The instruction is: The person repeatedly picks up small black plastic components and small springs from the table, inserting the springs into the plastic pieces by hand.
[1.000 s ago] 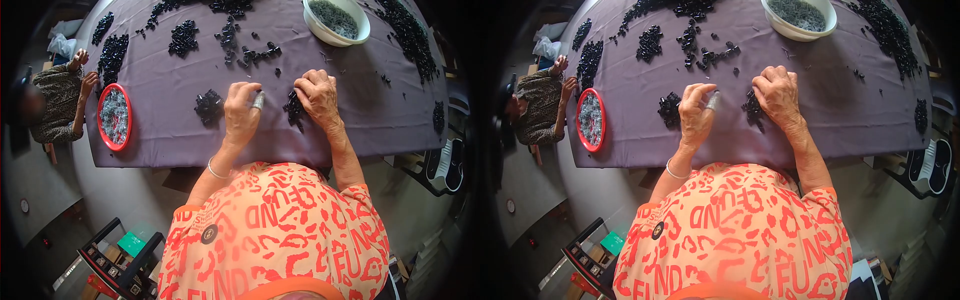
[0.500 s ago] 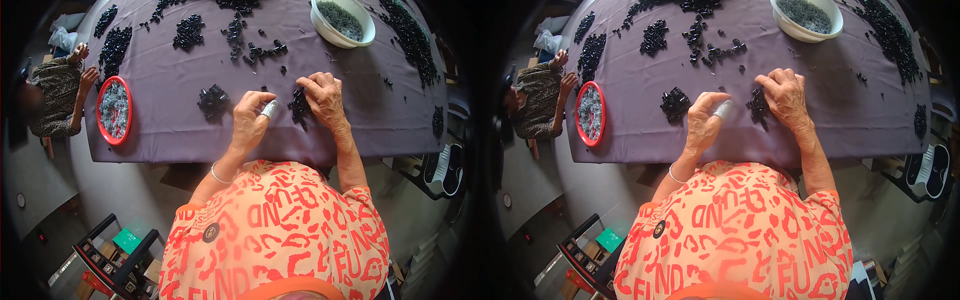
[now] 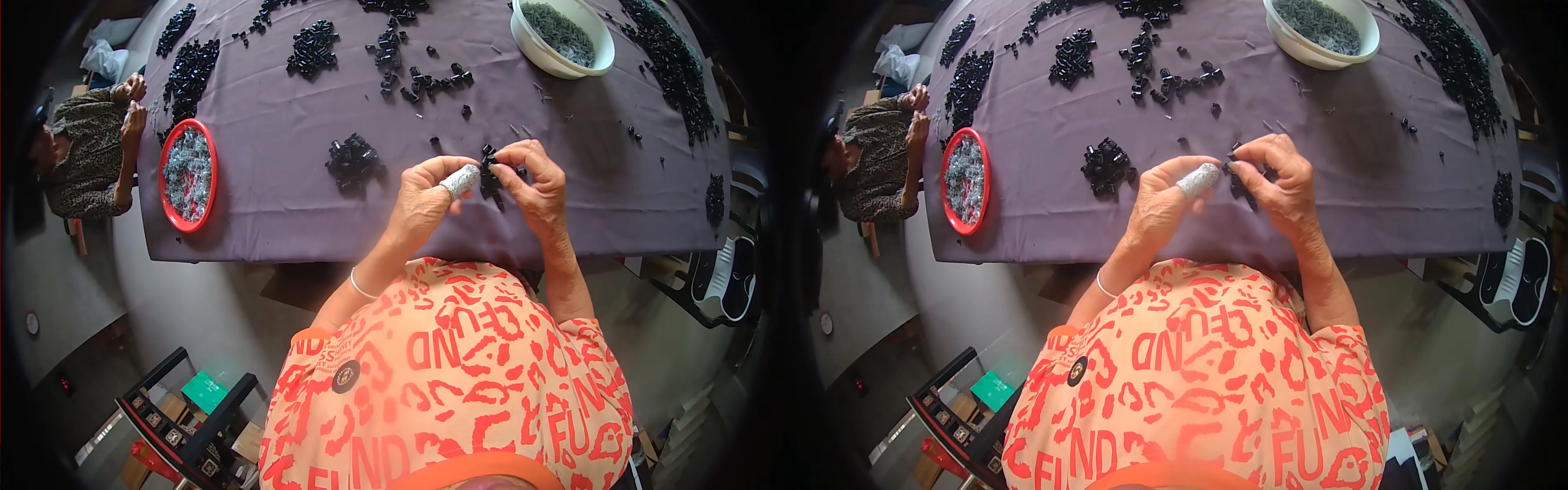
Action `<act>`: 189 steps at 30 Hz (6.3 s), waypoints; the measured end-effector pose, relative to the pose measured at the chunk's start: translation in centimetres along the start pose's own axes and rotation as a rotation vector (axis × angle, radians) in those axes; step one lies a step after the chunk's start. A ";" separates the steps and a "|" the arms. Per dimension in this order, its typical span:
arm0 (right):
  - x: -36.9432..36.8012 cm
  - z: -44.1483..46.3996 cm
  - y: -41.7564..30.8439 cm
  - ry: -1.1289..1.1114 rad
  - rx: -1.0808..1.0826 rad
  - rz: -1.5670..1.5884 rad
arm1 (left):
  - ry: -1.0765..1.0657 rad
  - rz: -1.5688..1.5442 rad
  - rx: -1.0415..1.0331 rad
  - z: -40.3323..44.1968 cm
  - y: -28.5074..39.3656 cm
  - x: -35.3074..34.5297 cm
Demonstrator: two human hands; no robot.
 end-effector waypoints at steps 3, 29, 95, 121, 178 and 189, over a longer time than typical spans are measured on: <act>-0.8 -0.6 -1.2 0.052 0.050 -0.002 | -0.045 -0.219 0.096 0.0 -0.6 -0.9; 2.2 0.5 2.2 0.187 0.049 -0.456 | -0.153 -0.236 0.161 -0.9 -0.8 1.6; -3.8 -0.9 -7.3 -0.175 0.022 0.007 | 0.165 0.198 -0.469 -4.9 -1.1 1.9; -8.2 3.0 0.0 -0.150 0.246 -0.659 | 0.131 -0.109 -0.382 -4.0 -2.0 6.1; -3.0 -2.2 -6.8 -0.091 0.184 0.061 | 0.134 0.419 -0.517 -6.1 0.5 1.4; -4.9 -1.4 -2.1 -0.306 0.308 -0.389 | 0.347 1.288 -0.876 -0.9 -1.3 2.5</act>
Point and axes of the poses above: each hand's wrist, its own z-axis towards the middle knuckle, its own x-axis out of the back of the hand, y = z × x, the point moved 3 cm from there along z, towards the middle knuckle, and after that the axes turned 8 degrees about x, right-handed, at the moved point
